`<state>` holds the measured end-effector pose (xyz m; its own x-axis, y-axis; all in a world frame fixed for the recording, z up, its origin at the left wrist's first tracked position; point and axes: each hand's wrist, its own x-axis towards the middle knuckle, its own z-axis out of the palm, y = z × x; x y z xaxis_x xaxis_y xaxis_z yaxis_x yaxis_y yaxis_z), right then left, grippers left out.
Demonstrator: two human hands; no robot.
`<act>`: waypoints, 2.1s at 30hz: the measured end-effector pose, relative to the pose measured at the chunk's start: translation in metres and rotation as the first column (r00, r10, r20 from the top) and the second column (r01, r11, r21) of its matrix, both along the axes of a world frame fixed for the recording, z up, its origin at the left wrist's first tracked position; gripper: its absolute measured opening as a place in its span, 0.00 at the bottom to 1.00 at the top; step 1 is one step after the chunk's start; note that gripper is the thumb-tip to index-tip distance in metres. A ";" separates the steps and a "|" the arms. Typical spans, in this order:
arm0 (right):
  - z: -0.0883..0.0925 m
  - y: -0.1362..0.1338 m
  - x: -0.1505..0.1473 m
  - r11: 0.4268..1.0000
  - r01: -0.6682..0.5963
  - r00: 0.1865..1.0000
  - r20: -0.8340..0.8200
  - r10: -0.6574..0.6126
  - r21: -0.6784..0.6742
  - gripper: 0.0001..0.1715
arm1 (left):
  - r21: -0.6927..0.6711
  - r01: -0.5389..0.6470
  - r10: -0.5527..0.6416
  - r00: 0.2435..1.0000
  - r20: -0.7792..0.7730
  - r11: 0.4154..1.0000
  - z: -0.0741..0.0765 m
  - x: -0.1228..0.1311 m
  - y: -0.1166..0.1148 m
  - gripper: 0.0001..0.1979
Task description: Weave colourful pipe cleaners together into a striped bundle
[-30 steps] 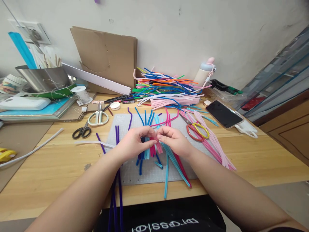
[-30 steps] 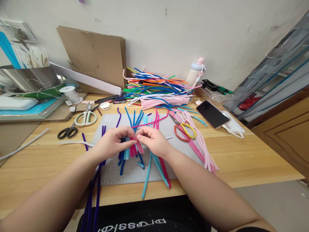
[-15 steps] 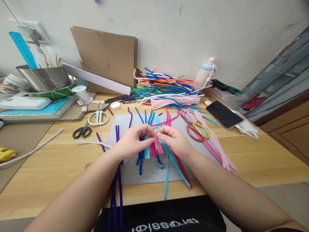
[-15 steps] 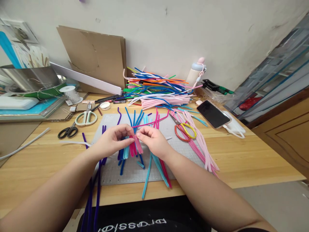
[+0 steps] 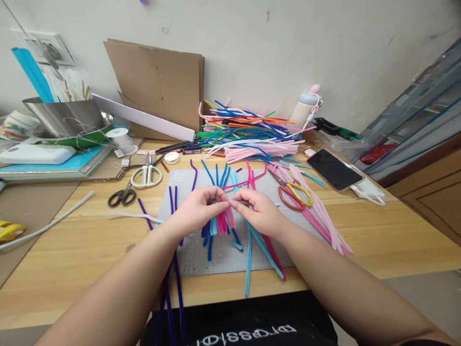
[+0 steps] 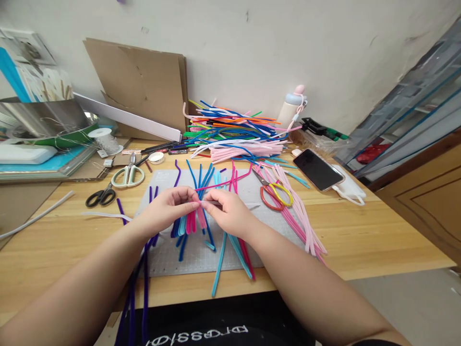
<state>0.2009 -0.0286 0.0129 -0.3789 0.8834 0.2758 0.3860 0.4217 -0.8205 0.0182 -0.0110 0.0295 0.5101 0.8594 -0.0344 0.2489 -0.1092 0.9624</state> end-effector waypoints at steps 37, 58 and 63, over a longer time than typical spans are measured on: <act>-0.006 -0.008 -0.001 0.908 -0.163 0.912 0.291 0.288 -0.387 0.12 | 0.167 0.278 -0.176 0.873 -0.456 0.946 -0.018 -0.006 -0.017 0.09; -0.032 -0.014 0.003 0.918 -0.395 0.839 0.407 0.360 0.002 0.06 | 0.167 0.537 -0.412 0.781 -0.469 0.827 -0.022 -0.007 -0.011 0.07; -0.032 -0.015 0.003 0.926 -0.378 0.855 0.388 0.345 0.009 0.06 | 0.156 0.527 -0.415 0.791 -0.449 0.836 -0.023 -0.008 -0.011 0.08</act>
<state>0.2043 -0.0441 -0.0195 -0.7559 0.6445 0.1153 0.4624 0.6502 -0.6028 0.0106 -0.0221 0.0067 0.8456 0.5189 -0.1250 0.4381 -0.5411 0.7178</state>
